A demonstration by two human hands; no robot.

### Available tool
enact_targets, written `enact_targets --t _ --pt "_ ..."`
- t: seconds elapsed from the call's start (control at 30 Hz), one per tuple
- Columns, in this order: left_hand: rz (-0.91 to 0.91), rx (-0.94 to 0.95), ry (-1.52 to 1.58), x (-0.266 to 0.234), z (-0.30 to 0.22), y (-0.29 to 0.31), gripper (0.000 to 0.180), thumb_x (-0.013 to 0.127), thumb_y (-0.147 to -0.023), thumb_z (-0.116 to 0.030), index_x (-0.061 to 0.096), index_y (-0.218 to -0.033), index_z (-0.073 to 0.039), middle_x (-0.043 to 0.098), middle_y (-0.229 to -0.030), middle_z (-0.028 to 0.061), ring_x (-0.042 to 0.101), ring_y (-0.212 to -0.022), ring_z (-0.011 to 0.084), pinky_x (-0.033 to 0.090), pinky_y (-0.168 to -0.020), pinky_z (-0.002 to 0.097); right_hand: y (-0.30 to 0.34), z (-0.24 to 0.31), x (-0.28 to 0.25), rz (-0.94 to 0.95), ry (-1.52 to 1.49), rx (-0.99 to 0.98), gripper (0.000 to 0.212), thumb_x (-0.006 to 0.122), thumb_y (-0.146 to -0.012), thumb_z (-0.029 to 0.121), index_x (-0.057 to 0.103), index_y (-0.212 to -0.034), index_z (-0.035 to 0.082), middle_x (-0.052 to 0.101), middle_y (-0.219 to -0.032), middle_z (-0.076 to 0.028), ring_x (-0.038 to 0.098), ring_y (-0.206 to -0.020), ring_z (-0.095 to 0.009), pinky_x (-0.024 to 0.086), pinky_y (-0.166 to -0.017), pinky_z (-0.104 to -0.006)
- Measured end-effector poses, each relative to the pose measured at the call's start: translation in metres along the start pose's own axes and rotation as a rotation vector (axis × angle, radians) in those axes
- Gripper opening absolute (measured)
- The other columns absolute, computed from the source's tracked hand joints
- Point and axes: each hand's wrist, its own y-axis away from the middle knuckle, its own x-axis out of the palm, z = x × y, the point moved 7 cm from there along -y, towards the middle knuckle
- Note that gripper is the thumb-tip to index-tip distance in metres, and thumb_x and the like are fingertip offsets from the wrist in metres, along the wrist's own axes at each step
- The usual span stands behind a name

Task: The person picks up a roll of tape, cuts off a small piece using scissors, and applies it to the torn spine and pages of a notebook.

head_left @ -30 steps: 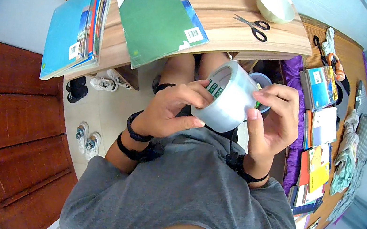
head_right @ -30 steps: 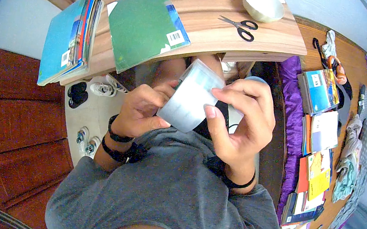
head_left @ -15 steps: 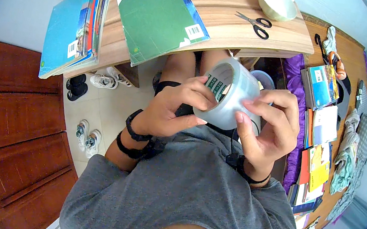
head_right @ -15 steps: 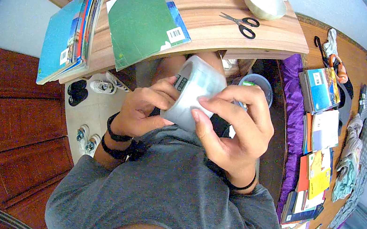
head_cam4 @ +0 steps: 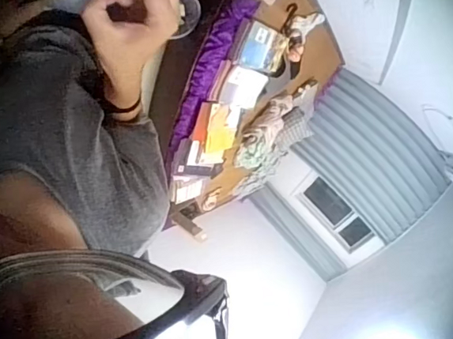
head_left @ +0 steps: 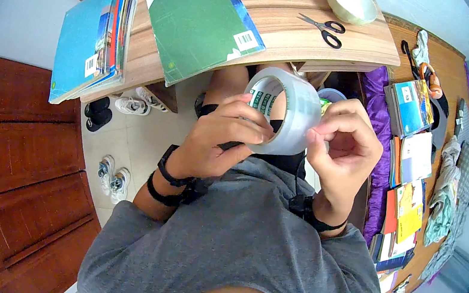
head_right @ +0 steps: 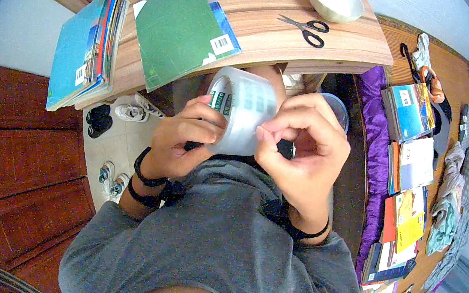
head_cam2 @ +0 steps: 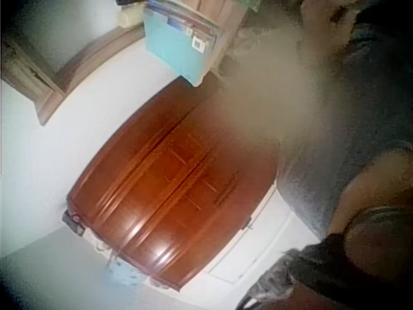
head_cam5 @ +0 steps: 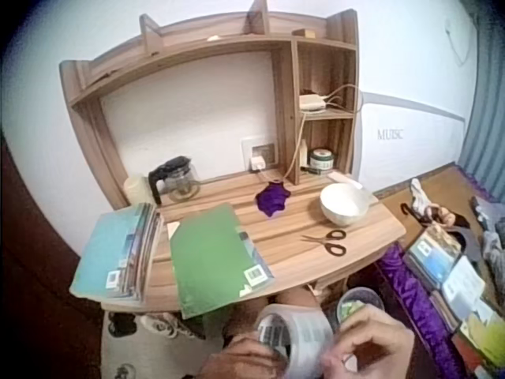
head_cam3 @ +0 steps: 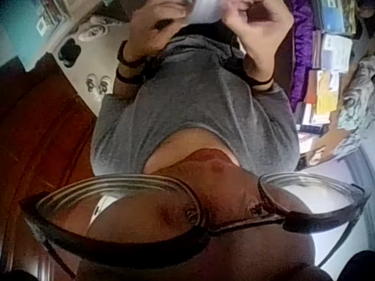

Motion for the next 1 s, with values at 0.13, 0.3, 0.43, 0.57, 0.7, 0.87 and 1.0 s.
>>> enact_targets --t 0.13,0.3,0.43,0.57,0.7,0.87,1.0 --pt "-0.007 -0.023 0.052 0.001 0.005 0.003 0.032 0.071 -0.079 0.009 0.071 -0.106 -0.01 0.078 -0.111 0.0081 0.071 -0.11 0.0262 0.037 -0.117 0.0562 0.0 0.005 0.003 0.017 0.009 -0.055 0.021 0.082 -0.075 -0.011 0.07 -0.09 -0.002 0.06 -0.102 -0.008 0.059 -0.079 -0.007 0.05 -0.066 -0.0179" --pt "0.024 -0.01 -0.01 0.002 0.001 0.001 0.032 0.071 -0.079 0.008 0.071 -0.106 -0.01 0.078 -0.111 0.0058 0.071 -0.11 0.0256 0.038 -0.116 0.0562 -0.001 0.0 0.002 0.062 -0.005 -0.007 0.023 0.082 -0.073 -0.011 0.07 -0.089 0.0 0.06 -0.1 -0.007 0.058 -0.08 -0.006 0.049 -0.066 -0.0178" --pt "0.066 0.012 -0.101 0.003 -0.004 0.001 0.032 0.071 -0.08 0.008 0.071 -0.106 -0.011 0.078 -0.109 0.0031 0.072 -0.109 0.0253 0.039 -0.115 0.055 0.0 -0.004 -0.001 0.09 -0.027 -0.027 0.022 0.08 -0.072 -0.012 0.07 -0.087 0.0 0.06 -0.099 -0.006 0.056 -0.079 -0.005 0.045 -0.066 -0.0175" --pt "0.053 0.014 -0.118 0.004 -0.009 0.0 0.032 0.071 -0.08 0.009 0.071 -0.105 -0.011 0.078 -0.107 0.0022 0.072 -0.108 0.0251 0.041 -0.114 0.0539 0.0 -0.003 -0.001 0.103 -0.095 -0.01 0.02 0.076 -0.073 -0.013 0.07 -0.086 0.001 0.06 -0.098 -0.006 0.054 -0.079 -0.004 0.041 -0.067 -0.0168" --pt "-0.007 0.018 -0.096 0.003 -0.006 0.004 0.032 0.07 -0.079 0.01 0.071 -0.104 -0.011 0.078 -0.105 0.0043 0.072 -0.107 0.0252 0.042 -0.113 0.0542 0.002 0.0 -0.002 0.047 -0.143 0.008 0.014 0.068 -0.08 -0.011 0.07 -0.091 -0.003 0.061 -0.098 -0.007 0.059 -0.082 -0.008 0.048 -0.069 -0.0194" --pt "-0.097 -0.02 -0.046 0.001 0.003 0.012 0.034 0.07 -0.078 0.01 0.068 -0.105 -0.01 0.075 -0.106 0.0091 0.072 -0.105 0.0273 0.042 -0.114 0.0548 0.005 -0.008 -0.012 -0.005 -0.214 0.01 0.013 0.059 -0.097 0.0 0.065 -0.104 -0.009 0.059 -0.089 -0.011 0.064 -0.075 -0.016 0.06 -0.073 -0.0303" --pt "-0.105 -0.01 -0.002 0.0 0.01 0.014 0.03 0.074 -0.084 0.005 0.065 -0.109 -0.007 0.074 -0.107 0.011 0.071 -0.106 0.0285 0.043 -0.113 0.0543 0.005 -0.024 -0.012 -0.079 -0.397 0.145 0.026 0.045 -0.105 0.014 0.053 -0.085 -0.001 0.051 -0.078 -0.009 0.056 -0.062 -0.017 0.062 -0.068 -0.0359"
